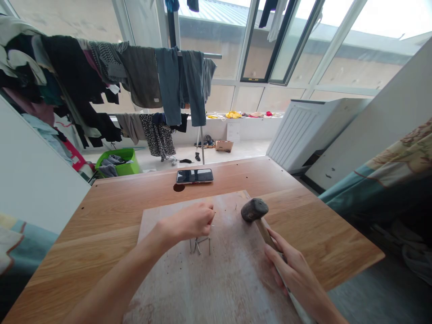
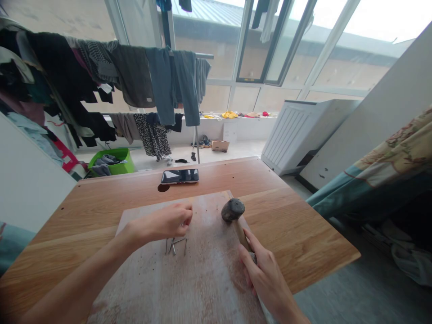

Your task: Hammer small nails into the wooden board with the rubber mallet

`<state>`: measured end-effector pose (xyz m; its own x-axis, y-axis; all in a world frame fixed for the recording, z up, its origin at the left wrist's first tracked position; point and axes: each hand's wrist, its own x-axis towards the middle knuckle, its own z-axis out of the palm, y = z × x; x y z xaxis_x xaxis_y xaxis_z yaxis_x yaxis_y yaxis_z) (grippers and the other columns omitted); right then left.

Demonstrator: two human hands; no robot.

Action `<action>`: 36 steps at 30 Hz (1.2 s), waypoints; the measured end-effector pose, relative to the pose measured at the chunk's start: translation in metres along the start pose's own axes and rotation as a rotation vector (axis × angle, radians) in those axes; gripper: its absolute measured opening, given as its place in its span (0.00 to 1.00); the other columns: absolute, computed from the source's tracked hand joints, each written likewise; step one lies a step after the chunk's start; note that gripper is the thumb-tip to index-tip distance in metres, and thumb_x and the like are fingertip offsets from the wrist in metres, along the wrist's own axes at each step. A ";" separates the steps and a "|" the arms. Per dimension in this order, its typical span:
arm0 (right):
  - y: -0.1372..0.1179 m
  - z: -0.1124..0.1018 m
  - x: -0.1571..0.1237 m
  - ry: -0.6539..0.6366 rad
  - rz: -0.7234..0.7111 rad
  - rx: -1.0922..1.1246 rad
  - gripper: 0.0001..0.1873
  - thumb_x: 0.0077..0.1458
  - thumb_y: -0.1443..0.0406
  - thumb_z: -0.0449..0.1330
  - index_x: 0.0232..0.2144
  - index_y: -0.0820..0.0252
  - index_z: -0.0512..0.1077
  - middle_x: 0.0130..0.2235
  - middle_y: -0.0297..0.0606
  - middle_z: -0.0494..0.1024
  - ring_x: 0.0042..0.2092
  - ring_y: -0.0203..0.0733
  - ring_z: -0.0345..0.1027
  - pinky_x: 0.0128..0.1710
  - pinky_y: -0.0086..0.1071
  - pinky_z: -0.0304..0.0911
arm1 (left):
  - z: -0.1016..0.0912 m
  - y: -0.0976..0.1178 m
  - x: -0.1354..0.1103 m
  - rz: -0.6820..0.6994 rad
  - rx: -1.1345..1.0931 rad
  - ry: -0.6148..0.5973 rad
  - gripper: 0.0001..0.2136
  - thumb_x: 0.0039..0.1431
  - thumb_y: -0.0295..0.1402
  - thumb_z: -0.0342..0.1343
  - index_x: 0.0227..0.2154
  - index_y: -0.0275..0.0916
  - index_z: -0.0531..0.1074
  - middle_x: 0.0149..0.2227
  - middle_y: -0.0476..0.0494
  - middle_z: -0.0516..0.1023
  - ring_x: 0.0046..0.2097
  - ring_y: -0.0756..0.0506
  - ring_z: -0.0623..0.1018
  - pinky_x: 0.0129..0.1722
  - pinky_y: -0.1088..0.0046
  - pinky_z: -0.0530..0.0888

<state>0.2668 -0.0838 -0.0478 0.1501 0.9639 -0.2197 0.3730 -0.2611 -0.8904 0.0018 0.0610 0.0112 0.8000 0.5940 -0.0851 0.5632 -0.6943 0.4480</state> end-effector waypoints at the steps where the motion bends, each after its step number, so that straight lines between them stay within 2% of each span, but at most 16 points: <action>1: 0.001 0.000 0.001 0.000 -0.002 0.018 0.37 0.66 0.50 0.52 0.68 0.66 0.58 0.15 0.23 0.66 0.15 0.37 0.59 0.13 0.27 0.58 | 0.000 -0.002 0.003 0.000 -0.009 0.020 0.07 0.52 0.20 0.57 0.25 0.38 0.71 0.33 0.47 0.75 0.33 0.47 0.72 0.29 0.72 0.64; 4: 0.004 0.001 0.003 0.009 0.004 0.053 0.37 0.65 0.50 0.53 0.68 0.64 0.58 0.16 0.23 0.65 0.15 0.36 0.58 0.12 0.26 0.57 | 0.002 -0.007 0.015 -0.004 -0.040 0.094 0.04 0.56 0.23 0.57 0.31 0.39 0.73 0.30 0.48 0.76 0.32 0.47 0.73 0.29 0.73 0.63; 7: 0.005 0.001 0.002 0.017 0.007 0.065 0.36 0.64 0.50 0.53 0.67 0.63 0.60 0.17 0.23 0.66 0.15 0.36 0.57 0.12 0.26 0.57 | 0.008 -0.011 0.031 0.033 -0.033 0.157 0.06 0.59 0.22 0.56 0.32 0.38 0.74 0.32 0.46 0.78 0.35 0.46 0.76 0.33 0.73 0.66; 10: 0.003 0.000 0.000 0.015 0.006 0.061 0.35 0.64 0.51 0.54 0.67 0.63 0.62 0.18 0.24 0.66 0.15 0.35 0.58 0.13 0.26 0.58 | 0.013 -0.014 0.044 0.074 -0.008 0.171 0.06 0.61 0.22 0.57 0.32 0.37 0.76 0.35 0.43 0.79 0.38 0.44 0.77 0.37 0.73 0.68; 14: -0.001 0.000 -0.001 0.012 -0.001 0.053 0.34 0.66 0.51 0.51 0.67 0.65 0.61 0.20 0.25 0.66 0.16 0.34 0.57 0.13 0.26 0.58 | 0.013 -0.011 0.050 0.084 0.063 0.170 0.07 0.62 0.22 0.57 0.31 0.36 0.77 0.34 0.42 0.78 0.35 0.44 0.77 0.35 0.72 0.69; 19: -0.001 0.001 0.001 0.003 0.003 0.054 0.34 0.67 0.51 0.50 0.67 0.64 0.60 0.19 0.23 0.64 0.15 0.34 0.56 0.13 0.26 0.57 | 0.012 -0.004 0.053 0.090 0.079 0.186 0.12 0.60 0.17 0.53 0.27 0.37 0.77 0.33 0.42 0.79 0.35 0.44 0.79 0.36 0.72 0.71; 22: 0.000 0.002 0.001 0.010 0.001 0.059 0.34 0.66 0.51 0.51 0.67 0.63 0.60 0.19 0.23 0.64 0.15 0.34 0.57 0.13 0.26 0.58 | 0.020 -0.006 0.055 0.104 -0.027 0.250 0.12 0.60 0.17 0.53 0.38 0.37 0.79 0.38 0.41 0.82 0.39 0.43 0.81 0.40 0.71 0.73; 25: 0.001 0.002 0.001 0.019 0.006 0.067 0.36 0.65 0.51 0.52 0.68 0.63 0.59 0.19 0.24 0.65 0.15 0.35 0.58 0.13 0.26 0.57 | 0.031 -0.012 0.053 0.064 -0.205 0.335 0.14 0.60 0.20 0.55 0.46 0.37 0.77 0.39 0.43 0.83 0.39 0.45 0.81 0.41 0.72 0.74; 29: -0.001 0.001 0.000 0.023 0.001 0.069 0.36 0.64 0.50 0.53 0.67 0.64 0.61 0.17 0.23 0.64 0.16 0.34 0.57 0.13 0.25 0.57 | 0.045 -0.020 0.049 0.003 -0.372 0.400 0.12 0.60 0.23 0.58 0.46 0.37 0.77 0.38 0.44 0.83 0.35 0.48 0.80 0.39 0.73 0.76; 33: -0.009 0.000 -0.002 0.030 -0.011 0.055 0.37 0.65 0.50 0.53 0.68 0.66 0.59 0.15 0.21 0.61 0.15 0.34 0.54 0.14 0.25 0.57 | 0.053 -0.024 0.050 -0.008 -0.442 0.449 0.12 0.61 0.25 0.59 0.47 0.38 0.76 0.37 0.45 0.84 0.35 0.48 0.80 0.39 0.72 0.77; 36: -0.016 0.002 -0.002 0.025 -0.033 0.045 0.37 0.65 0.50 0.54 0.68 0.67 0.59 0.15 0.21 0.62 0.15 0.34 0.54 0.14 0.25 0.56 | 0.056 -0.025 0.051 0.002 -0.484 0.454 0.13 0.60 0.24 0.59 0.47 0.37 0.76 0.36 0.45 0.84 0.36 0.47 0.82 0.40 0.72 0.77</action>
<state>0.2586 -0.0816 -0.0336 0.1618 0.9702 -0.1806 0.3364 -0.2262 -0.9142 0.0404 0.0860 -0.0541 0.5750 0.7784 0.2519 0.3205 -0.4975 0.8061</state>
